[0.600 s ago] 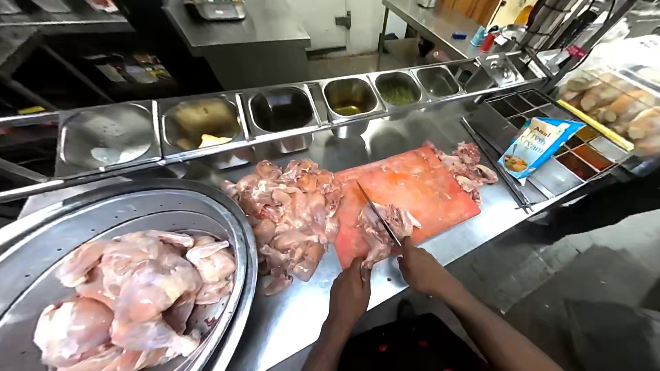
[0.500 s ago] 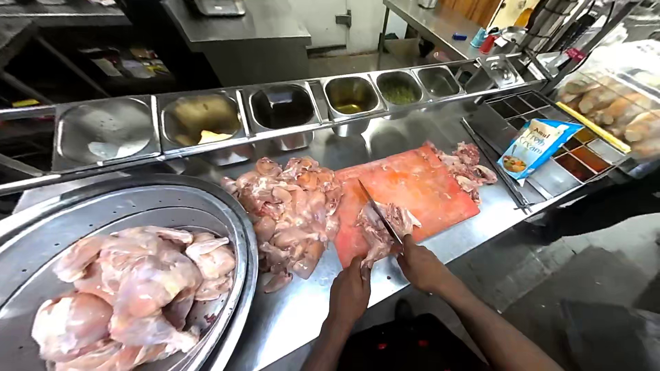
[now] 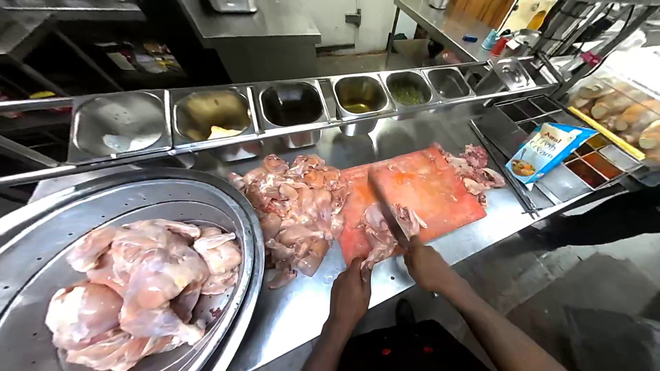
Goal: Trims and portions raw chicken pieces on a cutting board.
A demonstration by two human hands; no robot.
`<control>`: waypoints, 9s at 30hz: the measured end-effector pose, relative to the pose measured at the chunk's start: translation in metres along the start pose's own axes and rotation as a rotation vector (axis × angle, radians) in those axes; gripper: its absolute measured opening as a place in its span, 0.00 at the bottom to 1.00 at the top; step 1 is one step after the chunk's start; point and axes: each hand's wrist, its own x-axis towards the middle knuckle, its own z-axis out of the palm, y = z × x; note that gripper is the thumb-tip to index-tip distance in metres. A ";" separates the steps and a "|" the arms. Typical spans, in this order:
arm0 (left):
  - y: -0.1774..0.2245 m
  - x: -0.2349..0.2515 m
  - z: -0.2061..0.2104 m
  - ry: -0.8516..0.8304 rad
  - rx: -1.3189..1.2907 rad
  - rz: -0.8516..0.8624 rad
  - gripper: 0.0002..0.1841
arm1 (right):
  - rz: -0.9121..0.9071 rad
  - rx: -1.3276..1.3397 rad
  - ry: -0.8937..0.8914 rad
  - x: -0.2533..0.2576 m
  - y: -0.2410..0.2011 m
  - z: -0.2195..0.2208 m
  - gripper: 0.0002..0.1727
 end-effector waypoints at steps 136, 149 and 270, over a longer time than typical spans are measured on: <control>0.027 0.037 0.008 0.316 0.253 0.464 0.15 | -0.112 0.115 0.032 0.010 0.064 -0.010 0.17; 0.017 0.034 0.007 0.423 -0.181 0.302 0.12 | -0.563 0.297 1.118 0.001 -0.013 -0.094 0.25; -0.049 0.046 -0.016 0.650 0.206 0.379 0.04 | -0.017 -0.259 -0.519 -0.049 0.025 -0.024 0.22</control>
